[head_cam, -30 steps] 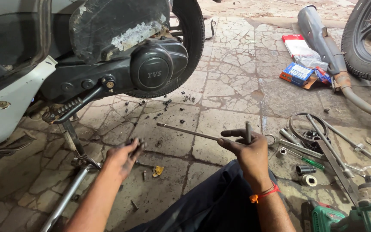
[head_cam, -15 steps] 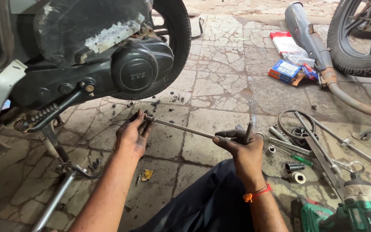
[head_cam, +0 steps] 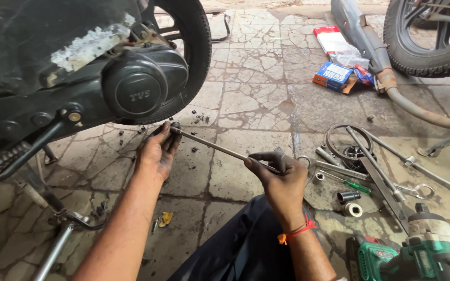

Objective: The person sits on the ground beside a scooter and uses a T-handle socket wrench to loosen and tighten bolts on the engine and rear body panel area. They reposition the wrench, work on several bolts, and handle small fasteners by hand between turns.

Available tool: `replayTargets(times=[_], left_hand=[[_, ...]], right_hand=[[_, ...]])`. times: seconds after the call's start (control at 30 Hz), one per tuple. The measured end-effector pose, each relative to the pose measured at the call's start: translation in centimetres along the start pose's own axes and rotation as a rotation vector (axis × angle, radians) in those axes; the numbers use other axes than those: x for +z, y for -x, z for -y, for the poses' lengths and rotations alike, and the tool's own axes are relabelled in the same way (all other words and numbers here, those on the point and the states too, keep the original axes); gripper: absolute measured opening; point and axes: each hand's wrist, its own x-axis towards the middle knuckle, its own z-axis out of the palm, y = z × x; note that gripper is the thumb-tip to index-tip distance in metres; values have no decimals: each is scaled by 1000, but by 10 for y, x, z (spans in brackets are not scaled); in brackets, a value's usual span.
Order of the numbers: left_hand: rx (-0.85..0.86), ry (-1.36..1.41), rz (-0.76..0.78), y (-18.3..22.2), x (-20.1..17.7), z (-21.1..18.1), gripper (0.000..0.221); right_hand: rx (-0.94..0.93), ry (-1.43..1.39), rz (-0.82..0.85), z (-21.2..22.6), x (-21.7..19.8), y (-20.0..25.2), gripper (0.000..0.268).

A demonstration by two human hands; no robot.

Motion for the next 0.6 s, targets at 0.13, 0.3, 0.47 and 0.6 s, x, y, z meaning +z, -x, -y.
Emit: replayTargets(times=[0.13,0.3,0.47,0.6], left_hand=[[-85,-59,13,-42,3,15,17],[-75,0,-93,-90,22,29,14],[-85,-1,-53,-125,28,34,14],[-79,-5,-56,-129,24,33,14]], right_hand=[[-316,52,38,2,4,-3,17],[-408,491,337,-14,31,0,37],[-459,615,520,-24,47,-9,62],[-450,645,522,-28,52,-14,60]])
